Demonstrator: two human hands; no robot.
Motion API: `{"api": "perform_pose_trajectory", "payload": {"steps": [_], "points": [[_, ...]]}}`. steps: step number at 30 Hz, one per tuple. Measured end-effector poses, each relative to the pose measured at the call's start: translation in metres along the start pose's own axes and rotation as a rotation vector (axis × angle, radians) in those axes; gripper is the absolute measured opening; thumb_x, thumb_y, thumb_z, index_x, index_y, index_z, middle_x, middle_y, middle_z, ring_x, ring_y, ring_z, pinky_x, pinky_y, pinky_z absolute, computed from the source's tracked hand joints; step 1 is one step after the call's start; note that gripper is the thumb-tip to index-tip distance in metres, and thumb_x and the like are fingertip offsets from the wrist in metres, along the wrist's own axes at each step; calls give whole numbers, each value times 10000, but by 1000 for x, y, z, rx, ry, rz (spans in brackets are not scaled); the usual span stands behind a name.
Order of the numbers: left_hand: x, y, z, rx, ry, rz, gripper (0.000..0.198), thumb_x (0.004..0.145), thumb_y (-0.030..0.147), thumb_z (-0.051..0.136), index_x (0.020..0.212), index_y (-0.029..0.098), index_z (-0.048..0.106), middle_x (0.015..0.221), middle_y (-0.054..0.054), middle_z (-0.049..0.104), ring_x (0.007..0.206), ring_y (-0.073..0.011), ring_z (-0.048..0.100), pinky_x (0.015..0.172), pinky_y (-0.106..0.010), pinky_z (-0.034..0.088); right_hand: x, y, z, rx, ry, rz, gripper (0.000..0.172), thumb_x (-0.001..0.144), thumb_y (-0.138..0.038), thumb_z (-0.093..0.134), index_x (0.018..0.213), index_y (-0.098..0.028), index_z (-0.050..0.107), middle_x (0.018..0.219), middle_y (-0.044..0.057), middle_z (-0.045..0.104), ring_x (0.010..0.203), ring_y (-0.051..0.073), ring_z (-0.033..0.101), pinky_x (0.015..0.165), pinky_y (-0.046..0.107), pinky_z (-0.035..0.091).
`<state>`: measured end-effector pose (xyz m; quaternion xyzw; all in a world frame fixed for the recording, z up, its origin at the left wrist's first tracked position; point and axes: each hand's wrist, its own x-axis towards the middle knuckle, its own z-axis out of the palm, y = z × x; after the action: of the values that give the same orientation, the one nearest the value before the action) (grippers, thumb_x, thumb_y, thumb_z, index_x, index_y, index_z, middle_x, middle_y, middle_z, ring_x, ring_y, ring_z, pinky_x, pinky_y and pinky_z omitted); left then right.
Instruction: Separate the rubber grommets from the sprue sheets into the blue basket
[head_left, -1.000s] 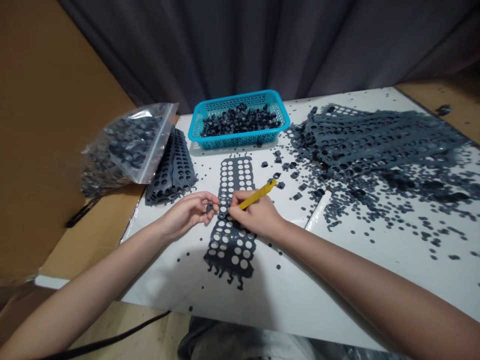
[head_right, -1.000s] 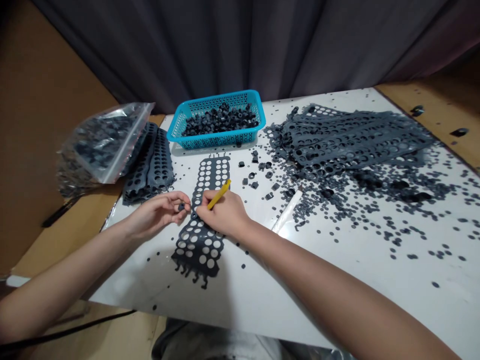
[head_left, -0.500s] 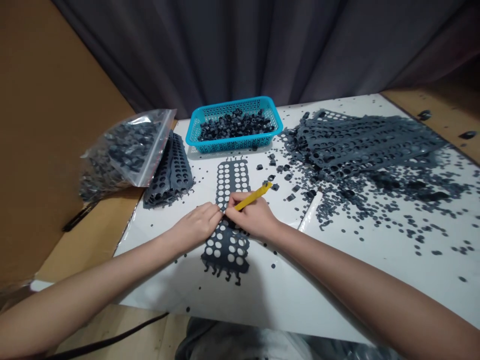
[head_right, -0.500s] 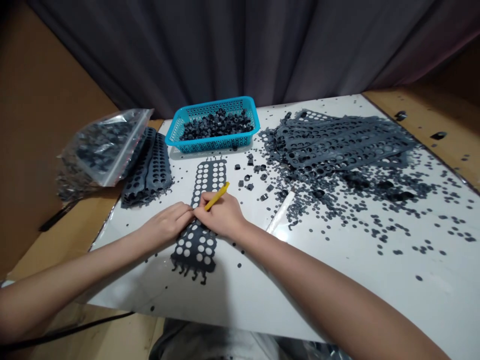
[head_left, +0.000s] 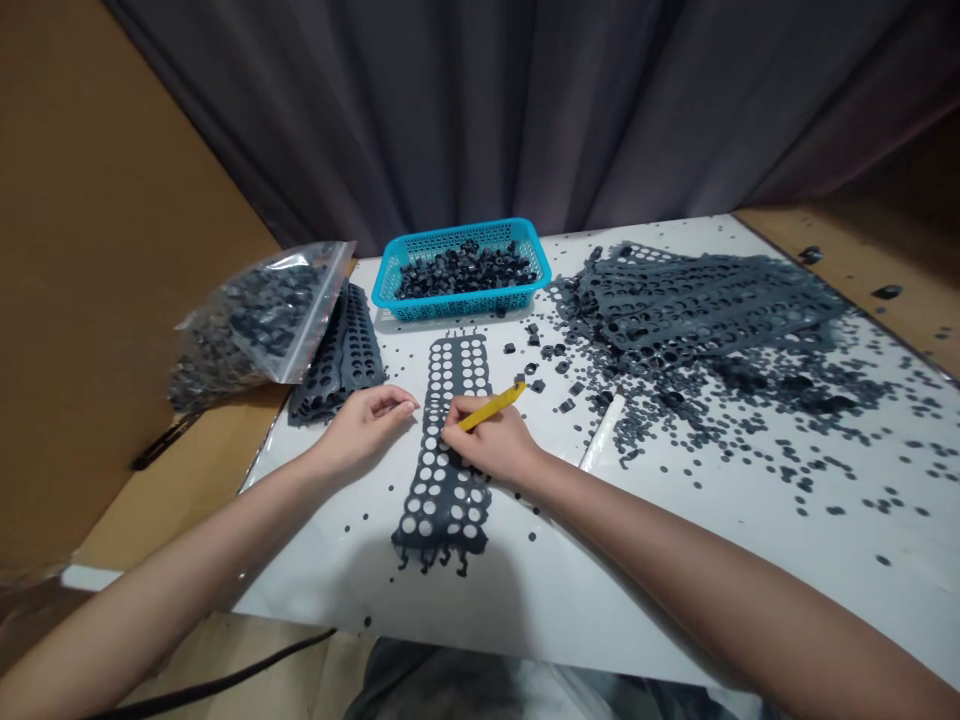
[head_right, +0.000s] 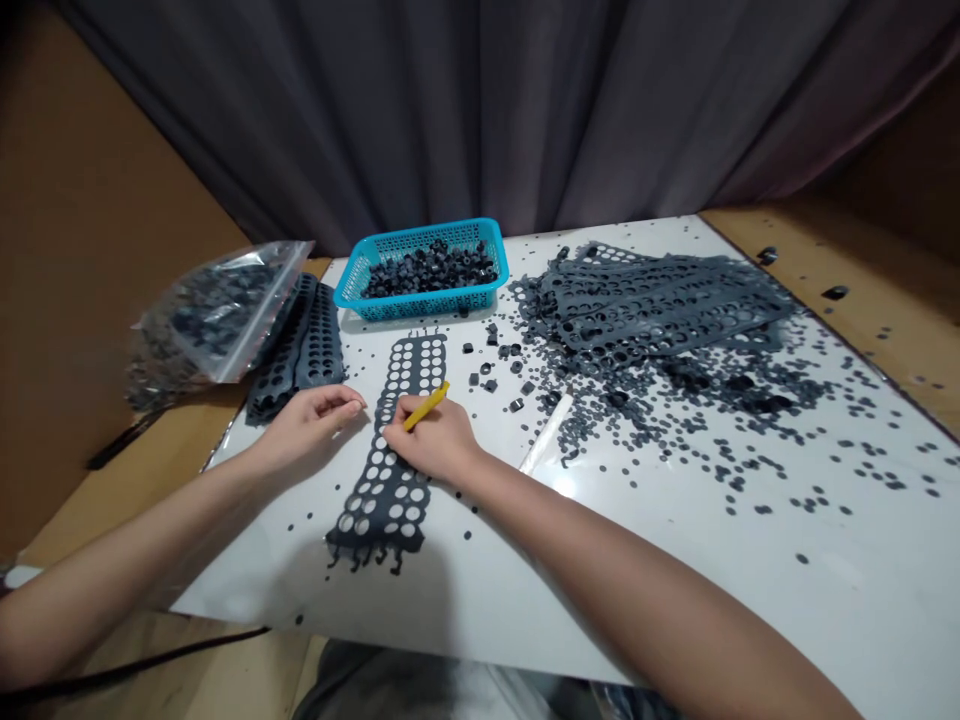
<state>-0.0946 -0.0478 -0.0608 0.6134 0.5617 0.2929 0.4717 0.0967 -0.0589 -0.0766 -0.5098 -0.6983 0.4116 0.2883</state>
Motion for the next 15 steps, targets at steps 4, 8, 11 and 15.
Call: {"api": "perform_pose_trajectory", "payload": {"steps": [4,8,11,15], "points": [[1,14,2,-370,-62,-156,253,704,357,676,757,123,596,615,12,489,537,-73,413,507,-204,342,-3,-4,-11,11,-71,-73,123,775,-209,464,781,-210,587,657,-27,621,618,122,543,586,225,357],[-4,33,7,-708,-106,-199,187,797,320,575,814,133,576,689,-4,462,531,-58,392,495,-197,361,-12,-19,-24,-151,-256,-339,242,906,-265,342,933,-212,576,670,-6,643,592,126,569,592,237,364],[-10,50,10,-875,-147,-203,235,878,343,435,796,151,544,656,10,383,495,-58,328,458,-189,333,-24,-34,-21,-480,-399,-520,259,802,-442,546,831,-186,569,705,43,645,646,187,587,583,273,365],[-17,69,14,-938,-155,-195,337,919,382,304,749,165,496,628,24,306,470,-67,270,426,-188,289,-42,-45,-3,-712,-468,-626,384,603,-328,731,890,-167,536,818,76,654,736,246,593,643,345,414]]}}
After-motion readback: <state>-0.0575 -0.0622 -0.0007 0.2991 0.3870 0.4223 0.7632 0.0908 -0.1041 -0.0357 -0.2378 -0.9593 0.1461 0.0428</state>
